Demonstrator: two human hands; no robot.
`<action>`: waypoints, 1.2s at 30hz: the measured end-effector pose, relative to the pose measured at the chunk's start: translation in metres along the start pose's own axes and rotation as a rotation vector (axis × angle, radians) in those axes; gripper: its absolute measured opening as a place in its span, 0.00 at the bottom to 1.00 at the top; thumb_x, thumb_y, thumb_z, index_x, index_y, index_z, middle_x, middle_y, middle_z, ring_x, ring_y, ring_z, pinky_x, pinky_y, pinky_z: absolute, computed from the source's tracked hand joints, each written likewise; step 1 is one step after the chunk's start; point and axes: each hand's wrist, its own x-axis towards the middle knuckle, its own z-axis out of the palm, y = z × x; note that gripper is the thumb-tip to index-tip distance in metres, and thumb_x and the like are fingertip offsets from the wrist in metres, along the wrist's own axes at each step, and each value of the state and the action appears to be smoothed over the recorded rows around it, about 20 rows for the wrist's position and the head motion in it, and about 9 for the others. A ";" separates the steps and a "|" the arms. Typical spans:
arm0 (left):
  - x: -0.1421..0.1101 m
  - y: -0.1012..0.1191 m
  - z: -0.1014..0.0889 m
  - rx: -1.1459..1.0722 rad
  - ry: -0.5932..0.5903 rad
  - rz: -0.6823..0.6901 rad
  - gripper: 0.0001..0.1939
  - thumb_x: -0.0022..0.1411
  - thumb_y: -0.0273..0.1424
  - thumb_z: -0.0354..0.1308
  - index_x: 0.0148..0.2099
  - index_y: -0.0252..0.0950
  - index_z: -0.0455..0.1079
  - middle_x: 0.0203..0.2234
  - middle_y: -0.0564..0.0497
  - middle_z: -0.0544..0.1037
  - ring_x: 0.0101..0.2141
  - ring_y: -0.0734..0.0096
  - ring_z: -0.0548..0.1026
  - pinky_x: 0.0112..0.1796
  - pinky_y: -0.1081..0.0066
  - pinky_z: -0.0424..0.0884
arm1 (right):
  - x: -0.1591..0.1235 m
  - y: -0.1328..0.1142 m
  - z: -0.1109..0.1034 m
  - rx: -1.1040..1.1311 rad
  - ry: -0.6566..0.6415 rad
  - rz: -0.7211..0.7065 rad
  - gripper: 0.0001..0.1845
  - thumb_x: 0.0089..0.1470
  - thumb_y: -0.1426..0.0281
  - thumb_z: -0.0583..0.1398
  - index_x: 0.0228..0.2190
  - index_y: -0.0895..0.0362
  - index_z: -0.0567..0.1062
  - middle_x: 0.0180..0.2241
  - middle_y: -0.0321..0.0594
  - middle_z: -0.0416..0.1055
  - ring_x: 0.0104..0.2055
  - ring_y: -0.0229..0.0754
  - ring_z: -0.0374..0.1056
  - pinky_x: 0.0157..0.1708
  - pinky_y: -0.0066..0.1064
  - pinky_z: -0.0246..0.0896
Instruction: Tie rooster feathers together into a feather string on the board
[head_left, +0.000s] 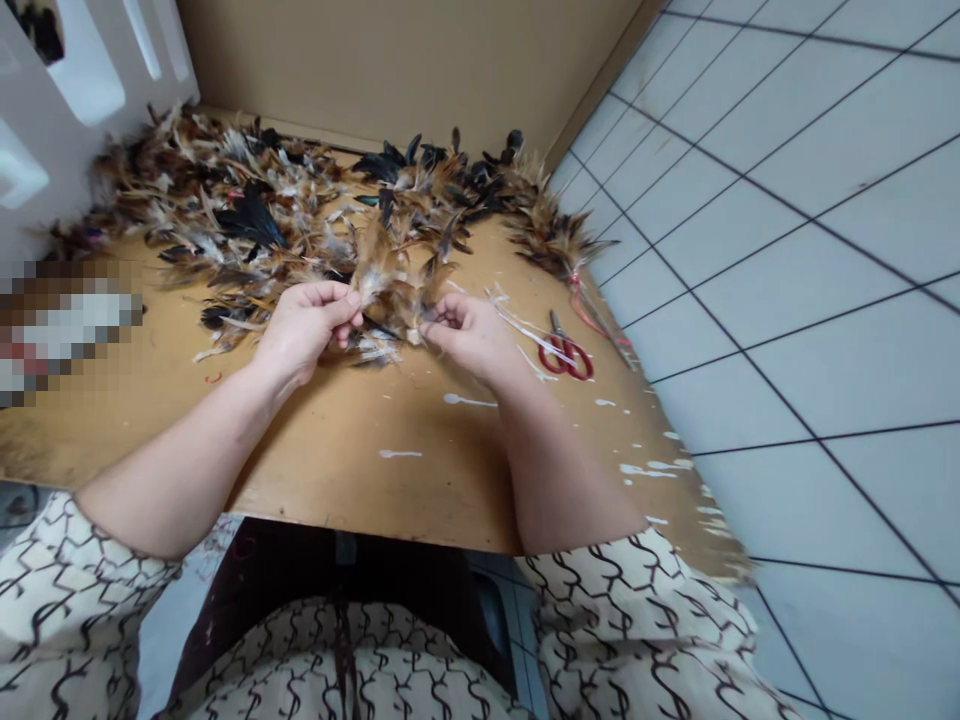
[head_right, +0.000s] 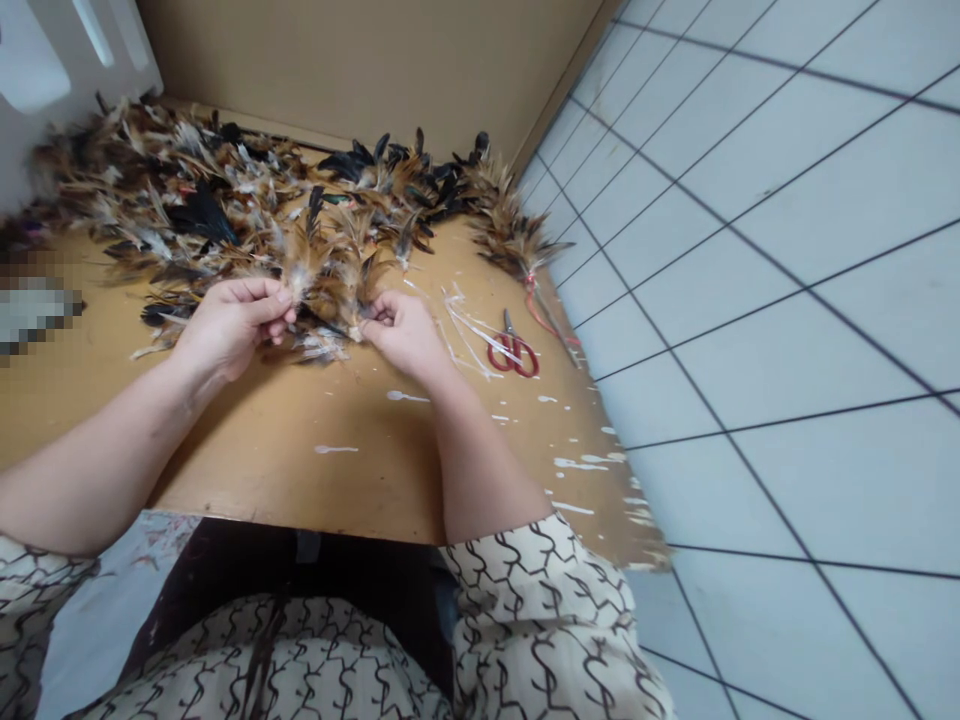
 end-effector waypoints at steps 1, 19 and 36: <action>0.000 0.000 0.000 0.003 0.003 0.005 0.11 0.49 0.21 0.62 0.18 0.32 0.67 0.12 0.56 0.69 0.12 0.85 0.59 0.15 0.80 0.56 | -0.001 -0.001 -0.002 0.019 -0.049 -0.013 0.07 0.41 0.75 0.57 0.19 0.55 0.62 0.16 0.28 0.58 0.20 0.32 0.52 0.23 0.27 0.47; -0.001 0.000 0.001 0.003 -0.016 -0.017 0.11 0.49 0.19 0.60 0.18 0.31 0.67 0.12 0.55 0.69 0.12 0.85 0.60 0.16 0.81 0.56 | -0.009 0.003 0.026 -0.392 -0.166 -0.227 0.06 0.50 0.77 0.56 0.31 0.58 0.73 0.24 0.34 0.67 0.26 0.35 0.59 0.31 0.28 0.52; -0.002 0.001 0.000 0.002 -0.022 -0.010 0.11 0.49 0.21 0.62 0.18 0.32 0.67 0.13 0.55 0.69 0.12 0.85 0.59 0.15 0.81 0.57 | -0.004 0.002 0.023 -0.067 -0.013 -0.058 0.06 0.46 0.72 0.58 0.20 0.57 0.68 0.16 0.29 0.59 0.21 0.32 0.53 0.25 0.27 0.51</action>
